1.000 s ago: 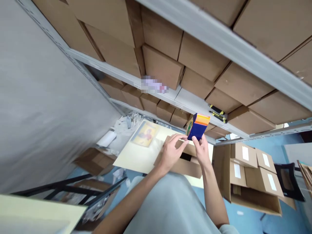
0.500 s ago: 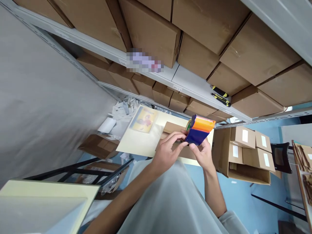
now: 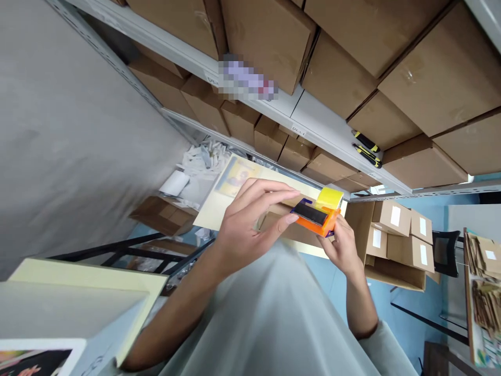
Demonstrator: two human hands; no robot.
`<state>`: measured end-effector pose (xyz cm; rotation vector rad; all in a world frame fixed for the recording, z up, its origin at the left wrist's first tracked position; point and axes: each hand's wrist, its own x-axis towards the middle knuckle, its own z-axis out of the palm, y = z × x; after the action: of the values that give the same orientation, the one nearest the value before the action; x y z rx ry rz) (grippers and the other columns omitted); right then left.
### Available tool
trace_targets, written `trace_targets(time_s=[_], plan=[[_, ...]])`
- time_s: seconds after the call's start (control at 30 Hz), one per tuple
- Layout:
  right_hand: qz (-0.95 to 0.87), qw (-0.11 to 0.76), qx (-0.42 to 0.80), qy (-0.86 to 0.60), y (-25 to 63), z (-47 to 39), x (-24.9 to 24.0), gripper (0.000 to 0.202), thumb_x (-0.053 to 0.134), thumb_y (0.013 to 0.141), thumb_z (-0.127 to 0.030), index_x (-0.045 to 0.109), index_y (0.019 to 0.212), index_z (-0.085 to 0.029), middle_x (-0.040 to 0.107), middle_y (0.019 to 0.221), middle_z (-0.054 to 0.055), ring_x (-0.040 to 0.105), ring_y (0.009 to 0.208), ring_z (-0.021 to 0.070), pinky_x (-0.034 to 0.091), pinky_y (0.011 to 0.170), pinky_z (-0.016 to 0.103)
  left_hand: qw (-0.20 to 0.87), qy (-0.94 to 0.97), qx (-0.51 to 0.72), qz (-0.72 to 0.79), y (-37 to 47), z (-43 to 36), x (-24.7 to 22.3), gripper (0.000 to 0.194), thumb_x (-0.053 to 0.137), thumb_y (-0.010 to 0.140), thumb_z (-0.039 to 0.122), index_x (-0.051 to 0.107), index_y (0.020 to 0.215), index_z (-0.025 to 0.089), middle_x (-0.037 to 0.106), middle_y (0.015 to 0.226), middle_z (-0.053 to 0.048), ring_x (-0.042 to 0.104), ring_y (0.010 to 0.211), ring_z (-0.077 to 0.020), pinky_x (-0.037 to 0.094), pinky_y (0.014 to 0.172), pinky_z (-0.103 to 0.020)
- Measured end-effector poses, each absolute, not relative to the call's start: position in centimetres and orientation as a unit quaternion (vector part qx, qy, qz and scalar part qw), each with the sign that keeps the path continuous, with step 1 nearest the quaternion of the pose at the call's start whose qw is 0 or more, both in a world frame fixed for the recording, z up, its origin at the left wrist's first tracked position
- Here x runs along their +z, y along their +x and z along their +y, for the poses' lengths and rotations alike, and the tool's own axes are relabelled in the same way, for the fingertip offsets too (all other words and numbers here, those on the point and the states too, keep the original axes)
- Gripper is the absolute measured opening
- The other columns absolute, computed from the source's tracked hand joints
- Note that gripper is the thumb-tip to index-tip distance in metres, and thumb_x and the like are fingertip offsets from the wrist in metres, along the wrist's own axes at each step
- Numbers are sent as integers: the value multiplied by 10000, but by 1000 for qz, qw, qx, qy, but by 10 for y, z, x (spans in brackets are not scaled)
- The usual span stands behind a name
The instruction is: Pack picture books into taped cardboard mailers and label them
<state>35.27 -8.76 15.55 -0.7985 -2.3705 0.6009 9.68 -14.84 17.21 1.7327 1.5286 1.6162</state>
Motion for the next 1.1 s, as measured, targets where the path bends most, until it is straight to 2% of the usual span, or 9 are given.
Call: trace_targets(time_s=[0.2, 0.4, 0.67, 0.9, 1.1], plan=[[-922, 246, 138, -265, 355, -88, 164, 161, 597, 1006, -102, 579, 983, -261, 678, 807, 13, 638, 745, 230, 536, 770, 386, 160, 648, 527, 526, 87, -155, 175, 196, 695, 1056, 336, 787, 1224, 294, 798, 1117, -54, 722, 1078, -234, 587, 1038, -438], [-940, 210, 75, -257, 357, -92, 172, 187, 565, 1001, -67, 597, 1034, -248, 700, 825, 20, 649, 740, 227, 523, 799, 386, 187, 679, 495, 509, 83, -157, 173, 180, 642, 1083, 325, 793, 1182, 312, 803, 1101, -41, 730, 1040, -228, 605, 988, -428], [-949, 199, 41, -242, 365, -96, 176, 161, 558, 1023, -90, 585, 1028, -249, 658, 764, 8, 609, 704, 217, 518, 775, 377, 218, 695, 475, 495, 85, -161, 177, 197, 613, 1094, 369, 789, 1179, 337, 794, 1099, -46, 738, 1020, -235, 630, 972, -434], [-951, 191, 39, -239, 371, -102, 177, 210, 531, 1004, -48, 547, 955, -252, 627, 745, 8, 577, 693, 208, 498, 724, 360, 233, 715, 450, 482, 90, -165, 180, 235, 545, 1114, 312, 778, 1093, 291, 784, 1028, -59, 725, 987, -236, 623, 929, -419], [-949, 188, 47, -248, 377, -104, 175, 205, 527, 1034, -84, 547, 927, -258, 624, 748, 10, 586, 704, 204, 500, 739, 368, 224, 725, 446, 474, 91, -172, 183, 240, 566, 1096, 268, 766, 1225, 303, 784, 1103, -65, 730, 1034, -242, 628, 966, -428]])
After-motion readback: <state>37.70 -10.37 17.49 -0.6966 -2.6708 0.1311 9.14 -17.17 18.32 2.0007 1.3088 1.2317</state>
